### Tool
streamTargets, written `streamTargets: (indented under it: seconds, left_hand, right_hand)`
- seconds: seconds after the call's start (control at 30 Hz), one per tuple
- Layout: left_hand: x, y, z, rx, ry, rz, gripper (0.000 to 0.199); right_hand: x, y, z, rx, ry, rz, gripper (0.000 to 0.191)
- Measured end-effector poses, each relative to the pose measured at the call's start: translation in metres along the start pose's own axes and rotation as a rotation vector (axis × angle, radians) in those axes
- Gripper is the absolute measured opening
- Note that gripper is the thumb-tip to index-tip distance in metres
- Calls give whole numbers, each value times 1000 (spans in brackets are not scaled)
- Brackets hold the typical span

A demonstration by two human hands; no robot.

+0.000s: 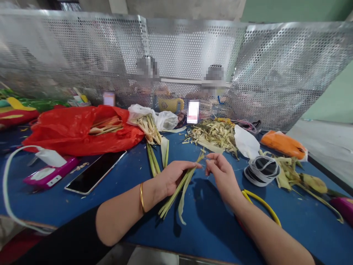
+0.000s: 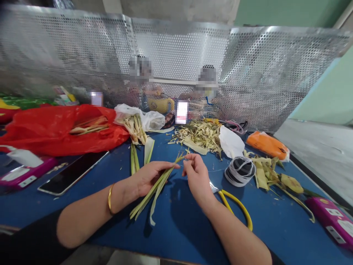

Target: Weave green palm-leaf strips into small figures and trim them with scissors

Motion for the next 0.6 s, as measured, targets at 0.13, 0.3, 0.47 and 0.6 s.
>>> streamTargets:
  seconds: [0.13,0.3,0.47,0.6]
  left_hand:
    - [1,1,-1,16,-44,6,13]
    - [4,4,-6,66,-177,-53,14]
    - [17,11,-7,160,-393,-243,18]
    - [35,9,1,208,-647,-504,19]
  right_hand:
    - [8,-3,-3,-102,-14,404,20]
    - [-14,-3,2,-70,204,586,17]
    - [-12,-10,6,-151,168,608,15]
    - [-13,-15,7,-205,233,657,16]
Point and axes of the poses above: each hand's wrist, its own z-axis away from the middle knuckle, its own y-axis out of the back of the hand, x = y × z, the point moved 8 cm from there along -z, towards the middle knuckle, and after that the axes turned 5 degrees about -z, right-handed, at the moved point
